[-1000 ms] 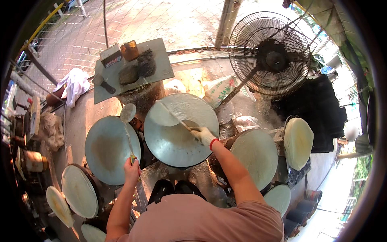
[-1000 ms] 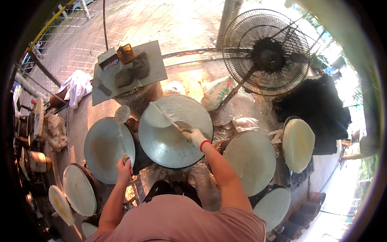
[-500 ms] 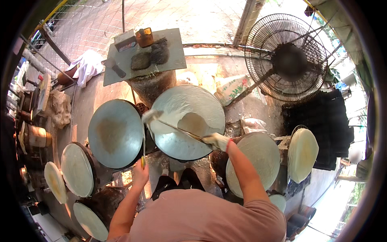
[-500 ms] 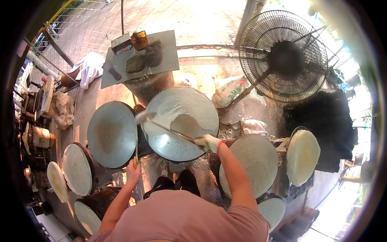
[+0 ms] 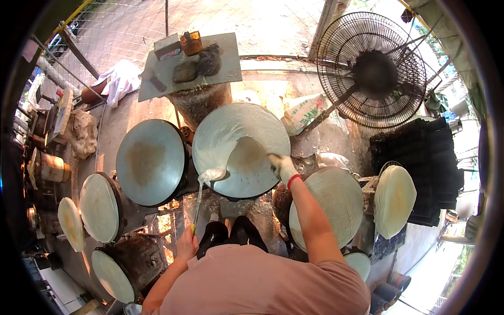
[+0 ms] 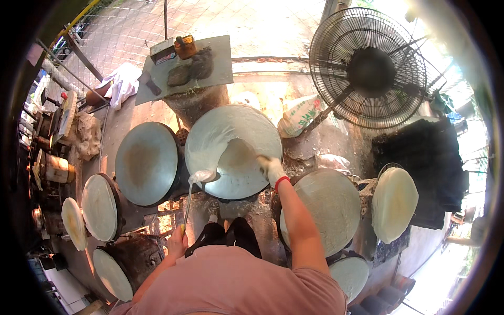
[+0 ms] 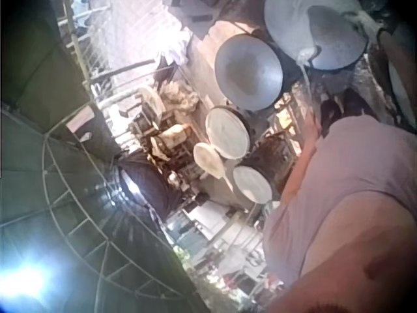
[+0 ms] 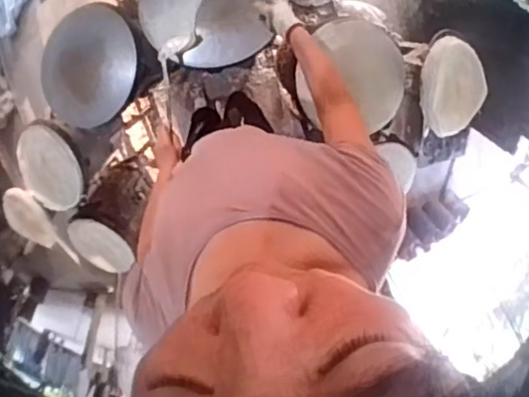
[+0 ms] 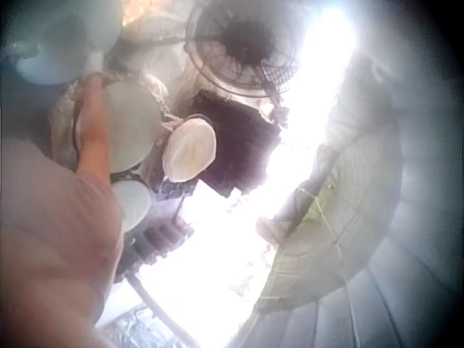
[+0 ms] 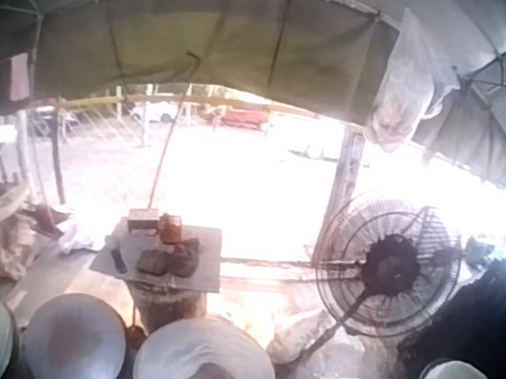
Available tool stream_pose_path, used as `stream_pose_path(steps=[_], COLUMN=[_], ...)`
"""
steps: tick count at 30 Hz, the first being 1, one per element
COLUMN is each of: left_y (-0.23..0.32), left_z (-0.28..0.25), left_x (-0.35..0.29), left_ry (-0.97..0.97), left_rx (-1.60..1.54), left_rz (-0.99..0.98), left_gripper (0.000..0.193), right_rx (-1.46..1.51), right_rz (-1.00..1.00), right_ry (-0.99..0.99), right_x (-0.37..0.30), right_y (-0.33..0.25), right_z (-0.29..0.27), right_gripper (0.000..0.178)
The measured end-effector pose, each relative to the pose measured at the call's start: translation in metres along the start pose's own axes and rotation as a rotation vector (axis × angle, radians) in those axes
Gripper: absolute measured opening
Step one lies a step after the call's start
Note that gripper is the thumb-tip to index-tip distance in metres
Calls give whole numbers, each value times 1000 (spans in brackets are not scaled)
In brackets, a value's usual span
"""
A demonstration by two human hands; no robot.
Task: The person pours batter from a large metal bowl onto several hot circular pans using a ladle. They spread the batter into thin, round crepes with a wooden stick and then lift the cooked crepes off the pans to stack them.
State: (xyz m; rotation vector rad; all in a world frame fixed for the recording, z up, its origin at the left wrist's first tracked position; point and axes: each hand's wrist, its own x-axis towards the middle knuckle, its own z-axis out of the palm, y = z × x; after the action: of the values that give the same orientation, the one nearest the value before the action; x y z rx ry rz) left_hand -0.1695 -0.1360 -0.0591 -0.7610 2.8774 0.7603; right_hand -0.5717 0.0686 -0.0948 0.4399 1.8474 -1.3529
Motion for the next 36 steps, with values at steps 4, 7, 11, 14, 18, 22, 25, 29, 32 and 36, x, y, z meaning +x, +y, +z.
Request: stream_pose_path(steps=[4, 7, 11, 14, 18, 22, 25, 29, 32, 36], left_y=[7, -2, -9, -23, -43, -70, -84, -113, -144, -180], left_z=[-2, -1, -12, -21, -50, -84, -128, -177, -204, -211], left_x=[5, -3, 2, 12, 20, 31, 41, 33, 25, 12], left_ry=[2, 50, 24, 45, 49, -26, -71, -123, -101, -138], left_rx=[-8, -15, -46, -117, -320, -574, -782, -1086, -1244, -1422], left_rz=[28, 52, 68, 208, 297, 202, 191, 80, 6, -104], left_gripper=[37, 35, 33, 32, 31, 32, 28, 25, 23, 21], right_rx=[-127, -91, -4, -8, 237, 591, 587, 355, 308, 279], right_rz=[-223, -144, -116, -142, -27, 52, -76, -387, -335, -246], right_ry=[-507, -437, -125, -343, -185, -43, -290, 169, 516, 660], right_x=[-16, -45, -37, -64, -135, -150, -155, -94, -93, -87], right_y=[34, 35, 68, 95, 118, 203, 172, 164, 201, 189], right_z=[-1, -4, 4, 13, 40, 136, 238, 316, 341, 397], right_gripper=[30, 27, 28, 37, 38, 25, 39, 36, 40, 41])
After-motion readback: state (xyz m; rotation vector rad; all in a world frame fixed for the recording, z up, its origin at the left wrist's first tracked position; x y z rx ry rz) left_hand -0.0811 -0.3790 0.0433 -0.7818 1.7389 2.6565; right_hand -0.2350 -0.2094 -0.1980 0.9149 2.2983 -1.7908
